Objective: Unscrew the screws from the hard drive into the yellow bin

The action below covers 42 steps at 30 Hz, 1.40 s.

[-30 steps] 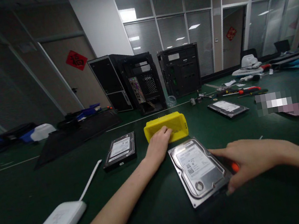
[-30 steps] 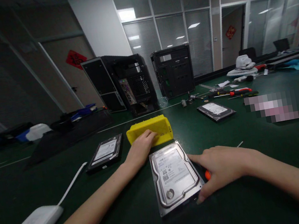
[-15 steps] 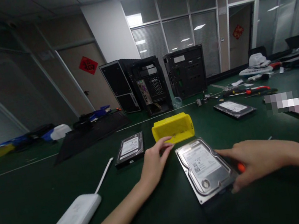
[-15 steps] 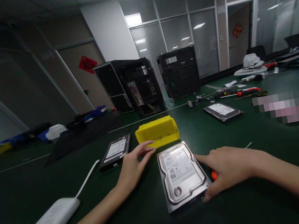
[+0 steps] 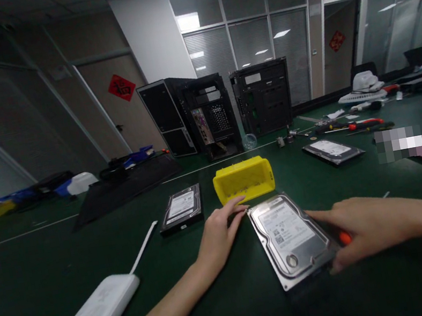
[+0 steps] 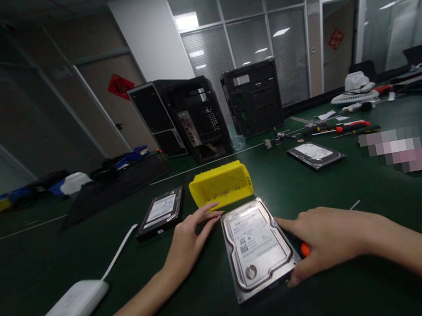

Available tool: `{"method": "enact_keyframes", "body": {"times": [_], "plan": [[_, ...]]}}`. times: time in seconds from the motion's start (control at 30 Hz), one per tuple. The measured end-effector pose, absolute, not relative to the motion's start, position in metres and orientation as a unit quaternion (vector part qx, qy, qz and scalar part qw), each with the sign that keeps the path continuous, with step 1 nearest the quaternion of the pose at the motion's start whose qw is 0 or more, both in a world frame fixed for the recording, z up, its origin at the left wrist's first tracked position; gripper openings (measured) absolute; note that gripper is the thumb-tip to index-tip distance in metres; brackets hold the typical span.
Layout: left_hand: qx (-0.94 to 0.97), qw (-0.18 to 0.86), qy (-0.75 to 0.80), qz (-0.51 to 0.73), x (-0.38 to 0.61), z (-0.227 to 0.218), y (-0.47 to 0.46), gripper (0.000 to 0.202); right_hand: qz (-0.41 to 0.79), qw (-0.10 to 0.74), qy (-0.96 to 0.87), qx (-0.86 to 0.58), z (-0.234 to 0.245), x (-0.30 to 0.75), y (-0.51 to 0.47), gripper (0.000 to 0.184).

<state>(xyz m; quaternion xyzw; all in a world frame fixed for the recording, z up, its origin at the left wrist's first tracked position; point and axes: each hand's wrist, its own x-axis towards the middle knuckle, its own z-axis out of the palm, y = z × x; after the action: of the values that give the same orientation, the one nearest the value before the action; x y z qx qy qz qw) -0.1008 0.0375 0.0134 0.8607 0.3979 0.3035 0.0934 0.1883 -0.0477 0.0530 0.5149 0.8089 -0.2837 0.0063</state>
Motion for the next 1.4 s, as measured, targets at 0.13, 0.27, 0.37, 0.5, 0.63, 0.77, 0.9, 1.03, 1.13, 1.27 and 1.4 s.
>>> {"method": "enact_keyframes", "body": {"times": [0.13, 0.27, 0.37, 0.5, 0.63, 0.77, 0.9, 1.03, 1.13, 1.27, 1.4], "plan": [[0.863, 0.079, 0.398, 0.302, -0.1008, 0.0130, 0.0373, 0.036, -0.277, 0.007, 0.811, 0.515, 0.0550, 0.1864, -0.0482, 0.098], [0.869, 0.044, 0.396, 0.295, -0.1008, 0.0143, 0.0360, 0.034, -0.273, 0.012, 0.814, 0.513, 0.0550, 0.1859, -0.0483, 0.096], [0.871, 0.014, 0.396, 0.289, -0.1002, 0.0152, 0.0348, 0.030, -0.269, 0.010, 0.816, 0.511, 0.0537, 0.1865, -0.0483, 0.092], [0.869, -0.026, 0.402, 0.286, -0.0998, 0.0148, 0.0346, 0.028, -0.268, 0.012, 0.817, 0.510, 0.0532, 0.1869, -0.0482, 0.090], [0.870, -0.078, 0.407, 0.268, -0.0998, 0.0148, 0.0345, 0.028, -0.272, 0.012, 0.814, 0.513, 0.0552, 0.1858, -0.0485, 0.093], [0.876, -0.147, 0.397, 0.231, -0.0991, 0.0172, 0.0326, 0.026, -0.268, 0.014, 0.817, 0.510, 0.0573, 0.1843, -0.0490, 0.091], [0.882, -0.219, 0.364, 0.204, -0.0981, 0.0188, 0.0310, 0.026, -0.267, 0.011, 0.819, 0.508, 0.0562, 0.1853, -0.0488, 0.089], [0.882, -0.253, 0.350, 0.191, -0.0974, 0.0181, 0.0314, 0.026, -0.265, 0.011, 0.822, 0.504, 0.0543, 0.1873, -0.0481, 0.086], [0.882, -0.270, 0.336, 0.189, -0.0971, 0.0171, 0.0316, 0.026, -0.260, 0.012, 0.824, 0.503, 0.0541, 0.1873, -0.0486, 0.088], [0.887, -0.279, 0.315, 0.191, -0.0979, 0.0161, 0.0306, 0.026, -0.261, 0.016, 0.820, 0.510, 0.0542, 0.1867, -0.0494, 0.093], [0.885, -0.269, 0.315, 0.210, -0.0993, 0.0157, 0.0305, 0.023, -0.259, 0.017, 0.819, 0.511, 0.0546, 0.1854, -0.0491, 0.095]]}}
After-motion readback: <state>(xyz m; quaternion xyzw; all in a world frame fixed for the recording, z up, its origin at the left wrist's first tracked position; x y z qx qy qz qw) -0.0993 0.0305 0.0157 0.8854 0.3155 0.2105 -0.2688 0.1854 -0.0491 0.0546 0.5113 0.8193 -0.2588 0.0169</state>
